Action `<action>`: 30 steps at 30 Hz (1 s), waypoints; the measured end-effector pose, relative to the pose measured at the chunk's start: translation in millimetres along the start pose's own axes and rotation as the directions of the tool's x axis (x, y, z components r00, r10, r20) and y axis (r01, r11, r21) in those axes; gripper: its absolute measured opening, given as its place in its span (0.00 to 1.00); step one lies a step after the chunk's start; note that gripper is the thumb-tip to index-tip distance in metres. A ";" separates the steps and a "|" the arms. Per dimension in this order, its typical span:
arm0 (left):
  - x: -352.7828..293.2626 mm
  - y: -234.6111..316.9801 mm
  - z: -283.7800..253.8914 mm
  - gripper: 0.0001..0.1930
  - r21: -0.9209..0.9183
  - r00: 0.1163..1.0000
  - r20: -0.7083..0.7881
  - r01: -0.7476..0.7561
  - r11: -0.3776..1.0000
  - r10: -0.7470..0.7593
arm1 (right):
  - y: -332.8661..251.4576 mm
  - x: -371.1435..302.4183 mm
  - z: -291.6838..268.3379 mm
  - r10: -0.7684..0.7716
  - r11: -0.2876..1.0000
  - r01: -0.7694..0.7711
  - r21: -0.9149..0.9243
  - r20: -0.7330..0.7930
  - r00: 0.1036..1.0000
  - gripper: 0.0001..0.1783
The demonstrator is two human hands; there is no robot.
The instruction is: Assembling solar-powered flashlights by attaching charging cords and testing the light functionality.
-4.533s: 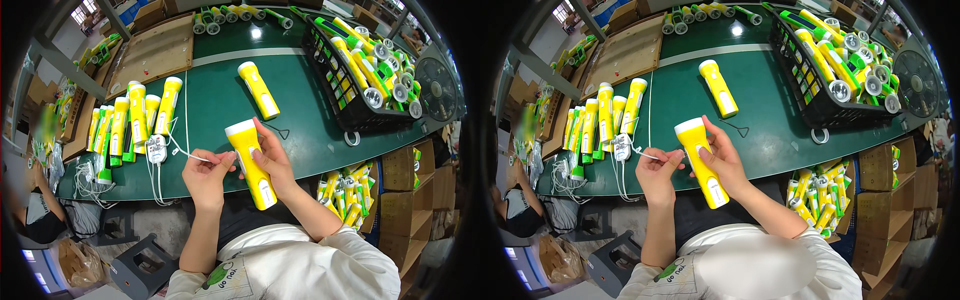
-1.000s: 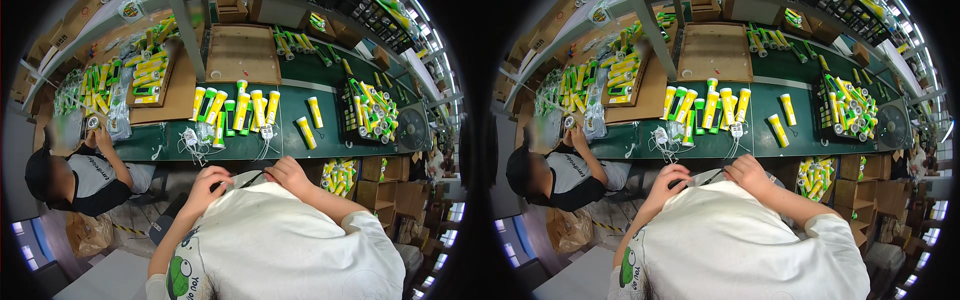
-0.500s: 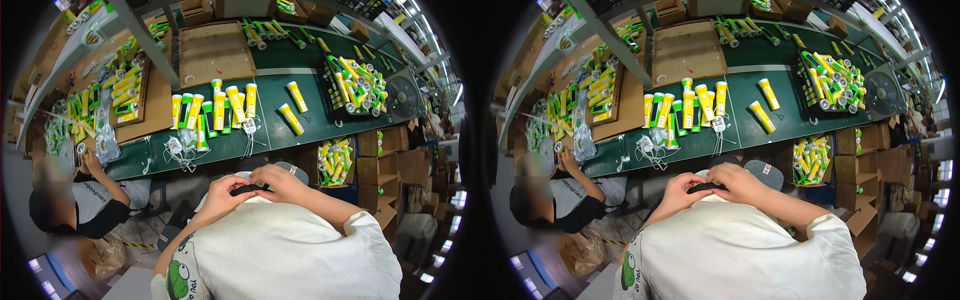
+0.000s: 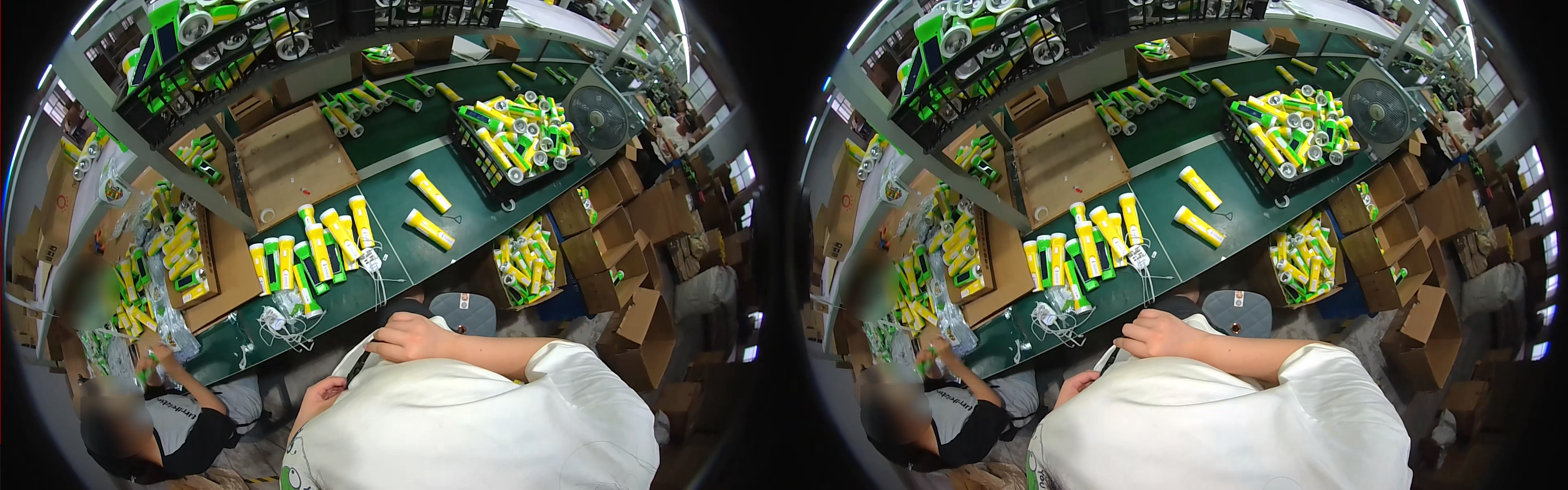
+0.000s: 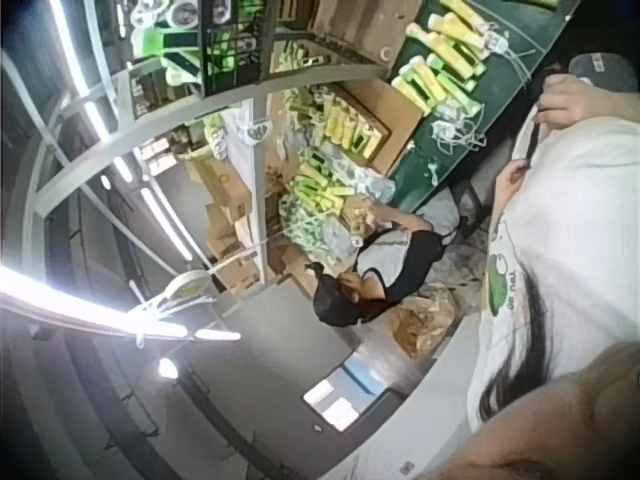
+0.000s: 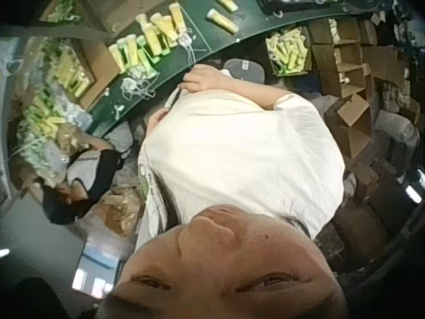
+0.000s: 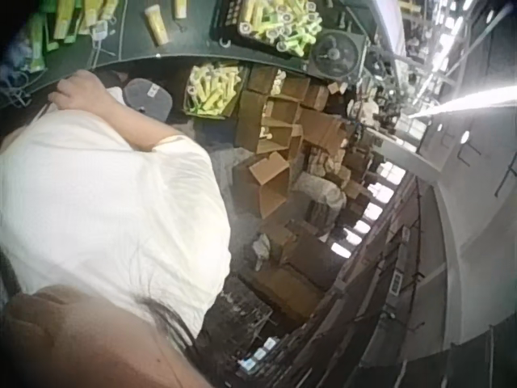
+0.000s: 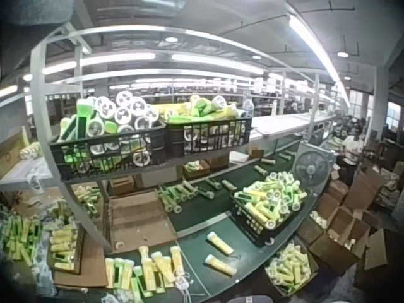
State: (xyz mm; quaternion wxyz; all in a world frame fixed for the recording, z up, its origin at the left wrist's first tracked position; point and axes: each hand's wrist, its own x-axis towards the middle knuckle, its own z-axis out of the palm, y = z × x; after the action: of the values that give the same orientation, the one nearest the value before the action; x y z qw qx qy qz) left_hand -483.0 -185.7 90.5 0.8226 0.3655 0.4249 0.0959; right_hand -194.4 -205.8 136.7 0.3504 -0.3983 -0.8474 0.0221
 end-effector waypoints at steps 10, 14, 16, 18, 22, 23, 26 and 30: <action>-34.7 12.9 1.9 0.15 0.175 0.991 -0.131 -0.007 0.985 0.030 | -11.1 11.2 16.2 -0.049 0.997 0.018 0.080 0.409 0.911 0.21; -52.4 -19.5 -7.1 0.12 0.470 0.940 -0.255 -0.085 0.878 0.228 | -16.0 23.0 29.4 0.114 0.915 -0.254 0.313 0.403 0.908 0.22; -64.3 4.5 16.1 0.11 0.820 0.759 -0.305 -0.098 0.564 0.575 | -19.0 23.9 31.9 0.148 0.889 -0.295 0.350 0.390 0.909 0.22; -67.9 -2.3 24.8 0.10 0.859 0.564 -0.302 -0.188 0.476 0.768 | -20.6 23.6 28.5 0.217 0.849 -0.416 0.326 0.501 0.837 0.25; -74.3 -22.7 30.2 0.10 0.766 0.425 -0.499 -0.192 0.613 0.756 | -20.1 27.3 35.0 0.132 0.785 -0.444 0.432 0.584 0.801 0.25; -75.4 -28.4 31.9 0.10 0.796 0.351 -0.484 -0.206 0.570 0.802 | -19.9 28.0 35.9 0.104 0.749 -0.455 0.482 0.592 0.799 0.24; -75.6 -42.7 32.8 0.11 0.857 0.211 -0.422 -0.223 0.464 0.882 | -18.6 34.9 39.0 -0.031 0.724 -0.382 0.574 0.580 0.814 0.22; -72.1 -55.4 28.8 0.12 0.967 0.046 -0.183 -0.172 0.188 0.982 | -23.6 38.7 34.6 0.005 0.753 -0.459 0.471 0.693 0.721 0.21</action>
State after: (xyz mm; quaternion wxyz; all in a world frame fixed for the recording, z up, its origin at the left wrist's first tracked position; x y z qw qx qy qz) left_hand -514.0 -274.1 108.7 0.0827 0.7157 0.5184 0.4607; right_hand -248.1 -186.8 140.4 0.1350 -0.3378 -0.7981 0.4804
